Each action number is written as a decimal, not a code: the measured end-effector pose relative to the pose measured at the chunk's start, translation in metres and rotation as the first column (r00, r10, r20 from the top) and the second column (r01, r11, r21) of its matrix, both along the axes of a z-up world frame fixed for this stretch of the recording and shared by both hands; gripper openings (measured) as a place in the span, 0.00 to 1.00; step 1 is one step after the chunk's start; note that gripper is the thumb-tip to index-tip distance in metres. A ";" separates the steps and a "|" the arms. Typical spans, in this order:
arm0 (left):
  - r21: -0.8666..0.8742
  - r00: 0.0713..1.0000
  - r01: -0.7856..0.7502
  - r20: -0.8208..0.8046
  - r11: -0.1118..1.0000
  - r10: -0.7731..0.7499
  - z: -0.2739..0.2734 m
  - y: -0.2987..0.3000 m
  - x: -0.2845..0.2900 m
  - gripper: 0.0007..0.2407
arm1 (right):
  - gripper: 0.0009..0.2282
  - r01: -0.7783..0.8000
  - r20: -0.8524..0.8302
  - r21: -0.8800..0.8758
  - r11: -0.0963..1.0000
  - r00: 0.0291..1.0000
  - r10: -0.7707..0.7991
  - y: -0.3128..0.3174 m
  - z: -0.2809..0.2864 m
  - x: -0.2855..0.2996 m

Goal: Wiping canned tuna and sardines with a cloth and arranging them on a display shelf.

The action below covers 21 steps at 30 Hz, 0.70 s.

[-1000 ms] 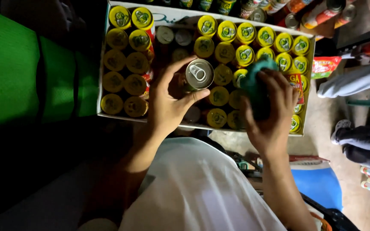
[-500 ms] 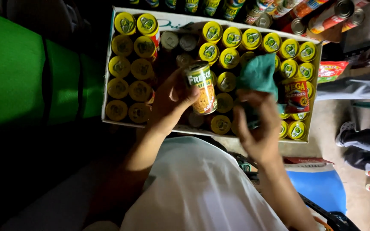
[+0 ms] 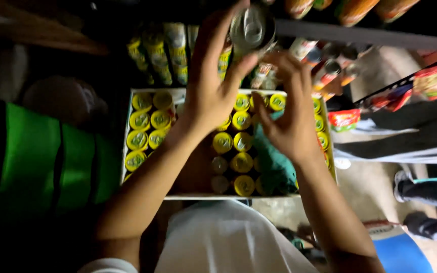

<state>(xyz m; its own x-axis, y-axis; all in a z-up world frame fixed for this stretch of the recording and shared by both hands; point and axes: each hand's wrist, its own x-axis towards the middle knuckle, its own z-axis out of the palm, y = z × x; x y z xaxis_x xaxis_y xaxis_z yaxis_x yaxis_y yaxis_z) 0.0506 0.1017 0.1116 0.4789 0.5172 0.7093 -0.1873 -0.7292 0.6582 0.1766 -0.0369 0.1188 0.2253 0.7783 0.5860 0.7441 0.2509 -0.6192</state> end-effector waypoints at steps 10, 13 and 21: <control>-0.131 0.959 0.002 0.281 0.991 0.036 -0.001 0.045 0.076 0.19 | 0.27 0.256 0.266 0.207 0.944 0.914 -0.306 0.049 0.021 0.040; -0.123 0.960 -0.070 0.260 0.990 0.100 0.007 0.041 0.075 0.19 | 0.27 0.247 0.244 0.190 0.950 0.926 -0.289 0.052 0.023 0.039; 0.029 0.938 -0.288 0.208 0.957 0.276 0.009 0.039 0.077 0.21 | 0.29 0.239 0.263 0.183 0.954 0.923 -0.282 0.062 0.017 0.046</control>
<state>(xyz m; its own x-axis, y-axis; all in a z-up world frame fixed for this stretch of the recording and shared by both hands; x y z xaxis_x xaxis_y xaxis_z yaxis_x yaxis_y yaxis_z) 0.1278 0.1407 0.1210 0.1650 0.5655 0.8081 -0.0908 -0.8071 0.5833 0.2225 0.0251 0.1362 0.2169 0.6169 0.7566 0.9337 0.0952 -0.3453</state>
